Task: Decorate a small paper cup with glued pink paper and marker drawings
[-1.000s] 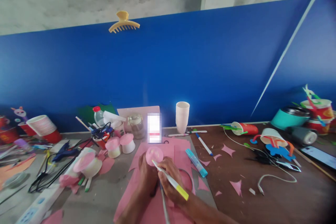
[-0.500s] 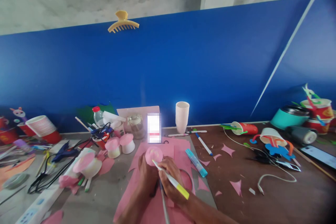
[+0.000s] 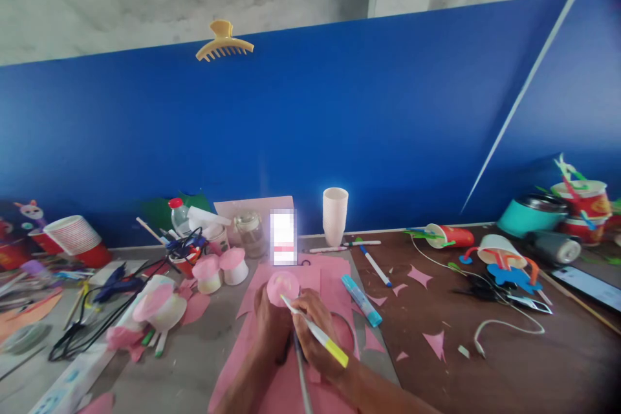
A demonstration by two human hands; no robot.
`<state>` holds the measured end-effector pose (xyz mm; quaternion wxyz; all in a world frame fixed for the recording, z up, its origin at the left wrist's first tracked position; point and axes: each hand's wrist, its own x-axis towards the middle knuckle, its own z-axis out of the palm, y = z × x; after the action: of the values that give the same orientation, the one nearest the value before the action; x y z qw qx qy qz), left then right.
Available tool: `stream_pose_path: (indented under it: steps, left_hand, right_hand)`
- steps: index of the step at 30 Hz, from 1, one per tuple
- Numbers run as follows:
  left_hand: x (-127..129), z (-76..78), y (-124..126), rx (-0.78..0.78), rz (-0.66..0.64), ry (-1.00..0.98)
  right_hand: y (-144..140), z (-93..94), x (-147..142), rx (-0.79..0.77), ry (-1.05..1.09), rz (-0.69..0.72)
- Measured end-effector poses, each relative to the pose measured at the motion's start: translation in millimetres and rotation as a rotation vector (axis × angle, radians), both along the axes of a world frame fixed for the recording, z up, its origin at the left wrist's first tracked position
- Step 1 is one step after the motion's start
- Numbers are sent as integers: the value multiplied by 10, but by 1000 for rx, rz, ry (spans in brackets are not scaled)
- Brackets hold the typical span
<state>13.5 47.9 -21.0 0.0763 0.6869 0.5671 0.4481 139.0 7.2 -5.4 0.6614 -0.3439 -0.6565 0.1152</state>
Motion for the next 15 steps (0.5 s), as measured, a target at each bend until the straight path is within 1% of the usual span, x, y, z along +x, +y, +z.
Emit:
stream_pose_path:
  steps: [5, 9, 12, 15]
  left_hand:
    - [-7, -134, 48, 85, -11, -16]
    - [-10, -255, 72, 112, 48, -54]
    - [-18, -281, 72, 75, 45, -56]
    - [-24, -265, 61, 60, 24, -53]
  right_hand:
    - [14, -11, -2, 23, 3, 3]
    - [26, -43, -8, 19, 54, -22]
    - [27, -60, -4, -6, 85, -44]
    - [22, -60, 3, -19, 83, -32]
